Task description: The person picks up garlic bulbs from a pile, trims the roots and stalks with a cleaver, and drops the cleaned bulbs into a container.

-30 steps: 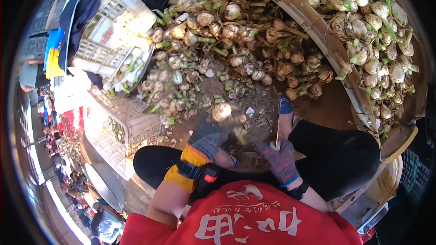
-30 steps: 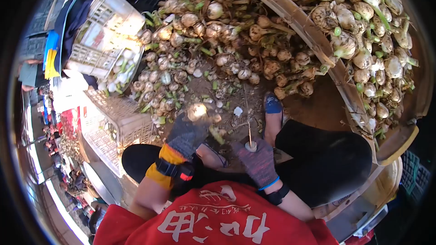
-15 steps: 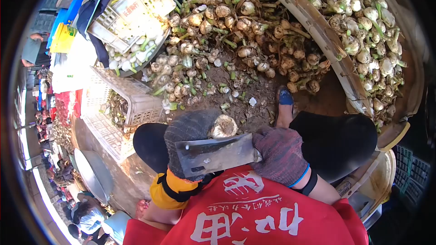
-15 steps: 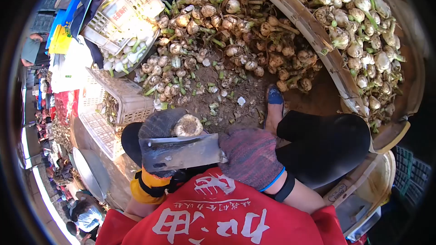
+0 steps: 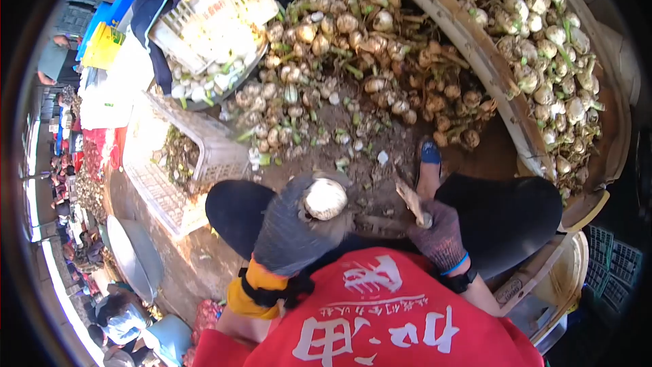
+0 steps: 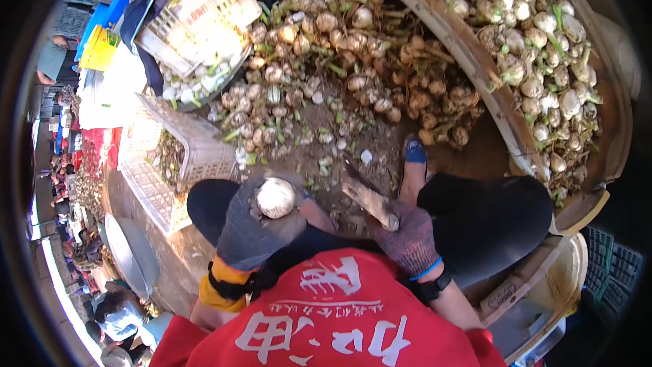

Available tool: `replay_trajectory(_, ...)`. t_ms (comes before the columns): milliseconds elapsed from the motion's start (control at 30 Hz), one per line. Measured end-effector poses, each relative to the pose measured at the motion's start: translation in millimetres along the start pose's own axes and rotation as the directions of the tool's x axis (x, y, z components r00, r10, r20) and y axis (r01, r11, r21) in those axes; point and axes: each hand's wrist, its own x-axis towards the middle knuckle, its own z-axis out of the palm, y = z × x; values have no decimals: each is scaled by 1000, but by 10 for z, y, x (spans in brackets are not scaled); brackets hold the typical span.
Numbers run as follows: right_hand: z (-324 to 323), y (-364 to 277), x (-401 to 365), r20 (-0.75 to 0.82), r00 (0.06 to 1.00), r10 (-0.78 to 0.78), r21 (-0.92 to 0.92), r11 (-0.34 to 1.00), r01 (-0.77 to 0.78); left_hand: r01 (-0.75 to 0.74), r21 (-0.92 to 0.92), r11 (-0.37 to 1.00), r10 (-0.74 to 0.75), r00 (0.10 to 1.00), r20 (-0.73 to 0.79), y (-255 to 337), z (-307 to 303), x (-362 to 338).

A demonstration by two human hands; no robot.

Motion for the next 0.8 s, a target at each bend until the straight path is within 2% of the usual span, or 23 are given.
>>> replay_trajectory(33,-21,62,-22,94,991,98,-2,995,-99,309,-500,809,-276,951,141,18,40,47)
replay_trajectory(67,-35,87,-85,198,957,211,-12,977,-213,550,-779,301,-415,811,413,46,64,32)
replay_trajectory(100,-20,77,-92,239,953,185,106,971,-215,554,-778,297,-410,810,420,56,86,30)
replay_trajectory(133,-10,52,-60,228,954,192,106,970,-220,517,-682,517,-394,851,347,54,112,45)
replay_trajectory(200,25,-32,12,265,957,-119,270,962,45,365,-375,852,-300,928,221,63,153,49)
replay_trajectory(233,159,-96,88,117,967,-226,327,928,177,255,-180,950,-226,960,163,61,166,72)
replay_trajectory(267,178,-142,168,111,967,-230,324,928,184,138,33,990,-141,983,118,56,171,99)
replay_trajectory(300,183,-184,246,126,949,-288,318,918,236,25,252,967,-50,994,93,52,169,120)
replay_trajectory(333,189,-231,316,142,928,-344,315,905,287,-79,461,884,42,995,90,46,167,141)
replay_trajectory(367,140,-368,349,157,931,-330,352,899,259,-57,318,946,75,996,-43,100,104,192)
replay_trajectory(400,95,-409,392,158,932,-326,357,899,254,-57,320,946,72,997,-36,113,87,213)
replay_trajectory(467,21,-416,465,223,844,-488,277,862,425,-213,391,895,287,947,-141,105,60,236)
replay_trajectory(500,89,-105,415,344,916,-205,73,979,191,261,-25,965,-262,964,-42,-46,204,-64)
replay_trajectory(533,55,17,273,337,918,-210,73,978,197,253,-24,967,-254,966,-46,1,134,-12)
replay_trajectory(567,22,122,140,356,934,-27,196,979,-46,46,267,963,-21,995,-98,65,41,139)
replay_trajectory(600,-17,189,124,406,902,148,301,910,-285,-126,541,831,206,975,-88,93,27,273)
replay_trajectory(667,-96,145,46,376,907,188,330,888,-321,-20,347,938,35,999,-37,-307,245,179)
replay_trajectory(700,-128,137,34,330,917,223,366,865,-342,-31,344,938,42,999,-26,-530,416,168)
replay_trajectory(733,-141,184,60,322,920,225,371,864,-341,85,217,973,-87,996,0,-778,616,173)
replay_trajectory(800,-102,387,127,165,859,484,332,793,-511,335,-29,942,-330,938,107,-1076,883,269)
